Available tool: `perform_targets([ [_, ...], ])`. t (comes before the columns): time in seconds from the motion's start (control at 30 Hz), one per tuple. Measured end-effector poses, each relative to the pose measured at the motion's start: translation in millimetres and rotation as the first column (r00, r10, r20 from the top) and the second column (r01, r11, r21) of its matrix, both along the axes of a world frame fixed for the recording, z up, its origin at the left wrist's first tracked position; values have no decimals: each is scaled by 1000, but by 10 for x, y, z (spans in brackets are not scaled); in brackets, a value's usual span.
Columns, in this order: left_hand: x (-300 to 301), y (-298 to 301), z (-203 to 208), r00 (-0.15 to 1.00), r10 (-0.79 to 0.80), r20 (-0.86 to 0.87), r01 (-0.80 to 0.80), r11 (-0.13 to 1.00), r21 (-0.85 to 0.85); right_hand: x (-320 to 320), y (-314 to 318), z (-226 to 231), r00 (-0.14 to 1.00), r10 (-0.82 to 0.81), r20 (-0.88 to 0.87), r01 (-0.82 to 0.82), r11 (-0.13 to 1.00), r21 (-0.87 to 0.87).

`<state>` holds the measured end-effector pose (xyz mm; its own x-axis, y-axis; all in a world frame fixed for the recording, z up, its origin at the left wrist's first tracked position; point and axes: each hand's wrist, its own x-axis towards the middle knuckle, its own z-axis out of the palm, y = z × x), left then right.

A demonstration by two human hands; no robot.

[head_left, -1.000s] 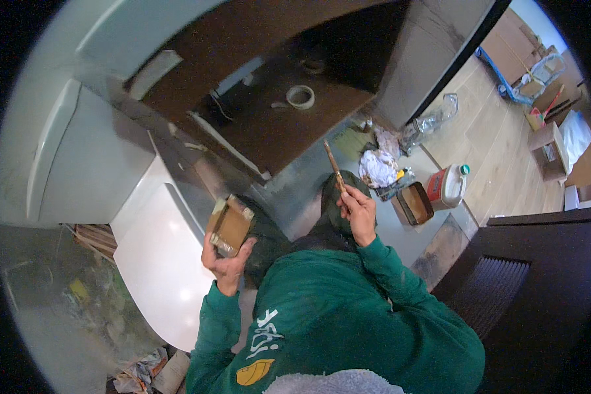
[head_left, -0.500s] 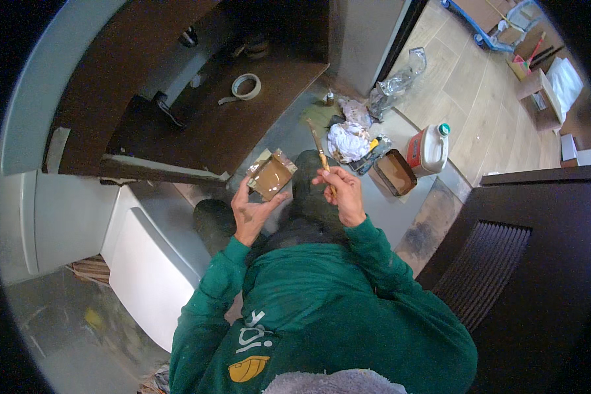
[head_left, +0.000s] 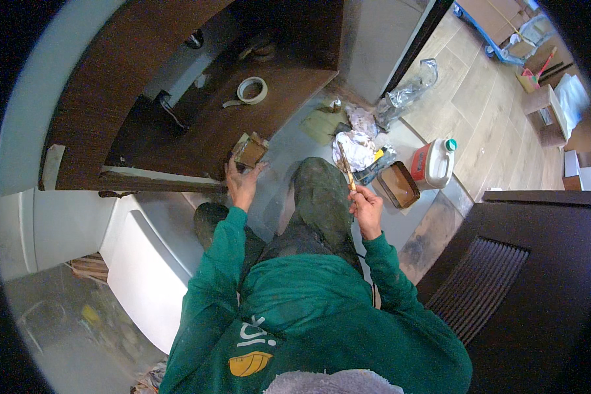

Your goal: The person sits on the bathroom floor and uses a paintbrush to apply brown paint to the edges of a wooden cabinet under the sink. They repeatedly dip the brush into a small container and paint the cabinet's side and top edge.

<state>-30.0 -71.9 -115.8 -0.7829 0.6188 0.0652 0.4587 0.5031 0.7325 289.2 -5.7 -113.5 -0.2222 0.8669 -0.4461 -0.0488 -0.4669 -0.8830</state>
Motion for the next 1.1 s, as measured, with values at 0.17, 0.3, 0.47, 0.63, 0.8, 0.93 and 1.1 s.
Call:
perform_targets([
  [0.17, -401, 180, -533, 1000, 27, -10, -27, 1000, 1, -24, 25, -95, 999, -24, 21, 23, 998, 53],
  [0.3, -895, 335, -1078, 991, -61, -121, 57, 998, -37, -113, 64, -97, 991, 20, 136, -36, 993, 112],
  [0.47, -1026, 545, -1042, 985, 19, -170, -32, 997, -73, -288, 96, -5, 996, 42, 77, -50, 994, 100],
  [0.63, -791, 530, -644, 939, 163, -303, -286, 859, -424, -591, 126, -27, 981, 148, 126, -164, 978, 128],
  [0.8, -854, 512, -694, 961, 167, -221, -240, 901, -361, -1014, 275, -100, 881, 211, 424, -372, 862, 345],
  [0.93, -567, 377, -521, 968, 192, -161, -209, 973, -97, -1444, 721, -160, 832, 175, 526, -487, 684, 543],
  [1.1, 289, -353, 102, 976, -53, 211, 11, 981, 193, -2225, 1434, -445, 555, 129, 822, -794, 378, 477],
])
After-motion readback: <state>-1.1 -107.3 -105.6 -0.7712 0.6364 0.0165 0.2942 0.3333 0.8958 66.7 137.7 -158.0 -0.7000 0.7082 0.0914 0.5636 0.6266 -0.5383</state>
